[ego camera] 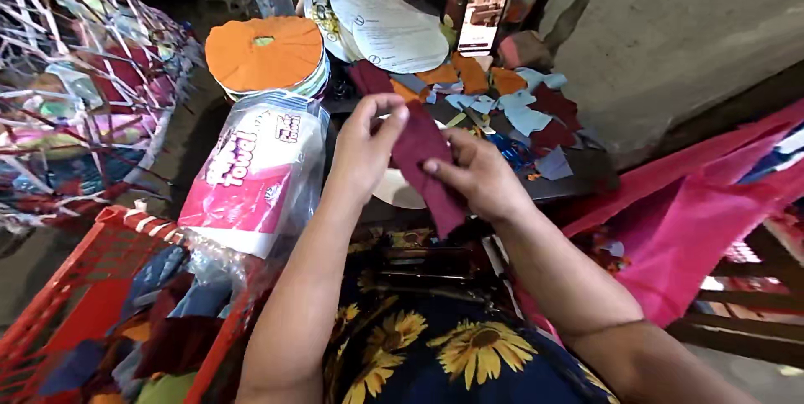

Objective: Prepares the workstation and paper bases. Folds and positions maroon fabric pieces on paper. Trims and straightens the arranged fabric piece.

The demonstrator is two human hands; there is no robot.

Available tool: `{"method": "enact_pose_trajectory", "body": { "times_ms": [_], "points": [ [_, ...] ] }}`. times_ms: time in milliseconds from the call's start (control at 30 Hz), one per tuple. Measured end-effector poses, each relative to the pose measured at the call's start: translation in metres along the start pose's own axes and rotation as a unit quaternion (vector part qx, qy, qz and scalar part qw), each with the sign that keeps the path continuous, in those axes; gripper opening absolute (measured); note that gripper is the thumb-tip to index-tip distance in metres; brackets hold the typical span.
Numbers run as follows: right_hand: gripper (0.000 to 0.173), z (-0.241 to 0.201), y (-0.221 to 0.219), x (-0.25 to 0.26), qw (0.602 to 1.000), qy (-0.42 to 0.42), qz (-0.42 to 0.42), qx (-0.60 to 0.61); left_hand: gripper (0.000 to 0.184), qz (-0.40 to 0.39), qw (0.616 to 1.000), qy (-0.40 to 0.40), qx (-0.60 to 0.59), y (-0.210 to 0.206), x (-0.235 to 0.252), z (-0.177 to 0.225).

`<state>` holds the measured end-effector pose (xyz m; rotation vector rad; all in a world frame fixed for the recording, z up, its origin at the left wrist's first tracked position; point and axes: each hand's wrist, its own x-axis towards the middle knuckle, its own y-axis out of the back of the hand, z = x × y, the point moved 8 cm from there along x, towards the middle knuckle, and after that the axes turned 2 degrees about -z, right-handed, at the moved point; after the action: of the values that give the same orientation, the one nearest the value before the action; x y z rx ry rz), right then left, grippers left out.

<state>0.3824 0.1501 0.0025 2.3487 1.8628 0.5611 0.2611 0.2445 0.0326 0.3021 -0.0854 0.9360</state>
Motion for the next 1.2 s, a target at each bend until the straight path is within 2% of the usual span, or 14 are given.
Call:
{"method": "enact_pose_trajectory", "body": {
  "times_ms": [100,167,333,433,567,667,767,900,1000,1133,1200],
  "points": [
    [0.038,0.034,0.016,0.032,0.990,-0.068,0.005,-0.126,0.045,0.002,0.986,0.147,-0.078,-0.005,0.031,-0.053],
    [0.041,0.050,0.028,0.037,0.977,-0.087,0.026,-0.191,0.048,0.011,0.978,0.190,-0.086,-0.006,0.037,-0.078],
    [0.031,0.049,0.043,0.029,0.969,-0.065,0.085,-0.224,0.043,0.022,0.977,0.192,-0.088,-0.001,0.035,-0.089],
    [0.029,0.032,0.021,0.033,0.964,-0.032,0.051,-0.258,0.043,0.017,0.982,0.174,-0.065,-0.003,0.035,-0.088],
    [0.042,0.023,-0.015,0.047,0.938,-0.047,0.001,-0.343,0.042,0.012,0.990,0.141,-0.009,-0.001,0.036,-0.090],
    [0.038,0.023,-0.033,0.055,0.907,-0.063,-0.026,-0.417,0.042,0.011,0.991,0.131,0.022,0.000,0.035,-0.089],
    [0.031,0.025,-0.037,0.057,0.893,-0.074,-0.029,-0.444,0.041,0.005,0.992,0.120,0.032,-0.002,0.032,-0.087],
    [0.024,0.026,-0.036,0.057,0.897,-0.067,-0.031,-0.436,0.041,0.007,0.993,0.115,0.036,-0.001,0.031,-0.084],
    [0.032,0.020,-0.019,0.064,0.911,-0.074,-0.056,-0.402,0.041,-0.004,0.993,0.107,0.048,-0.003,0.031,-0.083],
    [0.029,-0.003,0.020,0.112,0.905,-0.033,-0.024,-0.424,0.040,-0.021,0.992,0.116,0.038,-0.007,0.032,-0.084],
    [0.029,-0.005,0.025,0.145,0.897,0.006,-0.017,-0.441,0.039,-0.024,0.992,0.123,0.034,-0.008,0.031,-0.084]
  ]
}}
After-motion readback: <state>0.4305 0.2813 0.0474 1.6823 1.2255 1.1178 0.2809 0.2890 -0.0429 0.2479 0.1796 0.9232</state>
